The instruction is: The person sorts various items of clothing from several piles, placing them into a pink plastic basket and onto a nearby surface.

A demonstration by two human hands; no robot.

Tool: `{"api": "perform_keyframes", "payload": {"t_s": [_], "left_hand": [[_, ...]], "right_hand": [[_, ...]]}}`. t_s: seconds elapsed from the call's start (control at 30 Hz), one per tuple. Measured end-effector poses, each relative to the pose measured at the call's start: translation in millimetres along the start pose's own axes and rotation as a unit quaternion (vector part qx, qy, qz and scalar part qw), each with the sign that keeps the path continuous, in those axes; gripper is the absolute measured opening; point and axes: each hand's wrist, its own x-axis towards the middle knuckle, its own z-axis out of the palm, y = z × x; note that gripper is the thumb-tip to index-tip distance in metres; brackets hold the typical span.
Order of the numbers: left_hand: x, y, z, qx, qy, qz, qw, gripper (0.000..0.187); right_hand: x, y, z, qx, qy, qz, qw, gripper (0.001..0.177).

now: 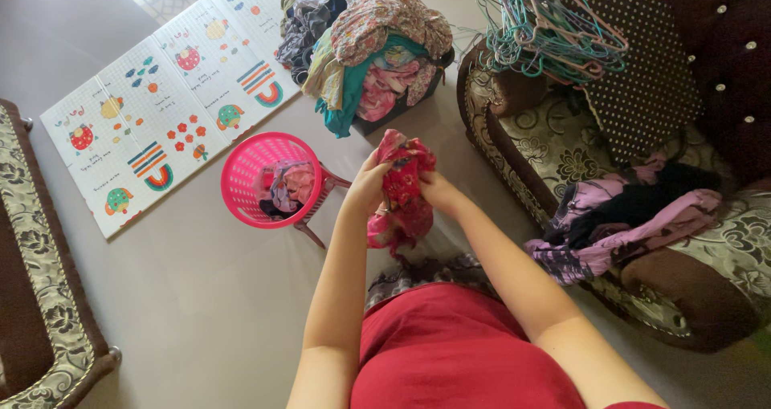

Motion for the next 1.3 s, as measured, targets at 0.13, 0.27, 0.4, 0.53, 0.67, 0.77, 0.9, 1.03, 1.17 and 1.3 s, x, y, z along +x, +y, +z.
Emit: {"api": "perform_keyframes", "payload": {"t_s": [0.13,0.27,0.4,0.53,0.67,0.77,0.9,1.03,1.17,1.3], "left_hand": [[-1.0,-0.8,1.9,0.075,0.008,-0.009,0.997,0.056],[-17.6,6.8,6.8,0.257,0.055,0.015,0.965,0.054],[-30.5,2.1,-10.3,0.556,0.065,0.062,0.826,0.054],[-19.3,-38.3,-57.3,0.683,0.277,0.125,0.664,0.016],[-28.8,-56.8,-102.7,0.711,0.365,0.185,0.571,0.011],[-34.4,-64.7,-111.4,0.706,0.392,0.139,0.573,0.011],[-8.5,-80.7,-111.9,0.527,0.342,0.175,0.758,0.018],[18.2,-104.5,-86.9,0.511,0.225,0.160,0.814,0.022],[23.3,-117.4,-13.9,0.224,0.003,0.080,0.971,0.032],[-16.8,-77.0,22.9,0.519,0.015,0.052,0.853,0.041]], "right_hand": [[-6.2,-9.8,-10.7,0.493,-0.066,0.121,0.859,0.031],[-4.1,-23.8,-26.1,0.349,-0.017,0.027,0.936,0.018],[-4.4,-49.4,-45.7,0.390,-0.035,-0.034,0.919,0.010],[-7.0,-57.6,-83.9,0.384,0.020,-0.139,0.913,0.011],[-21.3,-41.0,-147.0,0.484,0.204,-0.181,0.832,0.010],[-30.9,-23.6,-180.7,0.503,0.243,-0.241,0.793,0.009],[-42.9,4.6,-184.3,0.418,0.313,-0.181,0.834,0.006],[-41.5,34.0,-147.7,0.082,0.291,-0.132,0.944,0.046],[-45.4,58.3,-65.0,-0.091,0.022,-0.220,0.971,0.106],[-45.5,69.7,-35.2,-0.059,0.027,-0.107,0.992,0.021]]}}
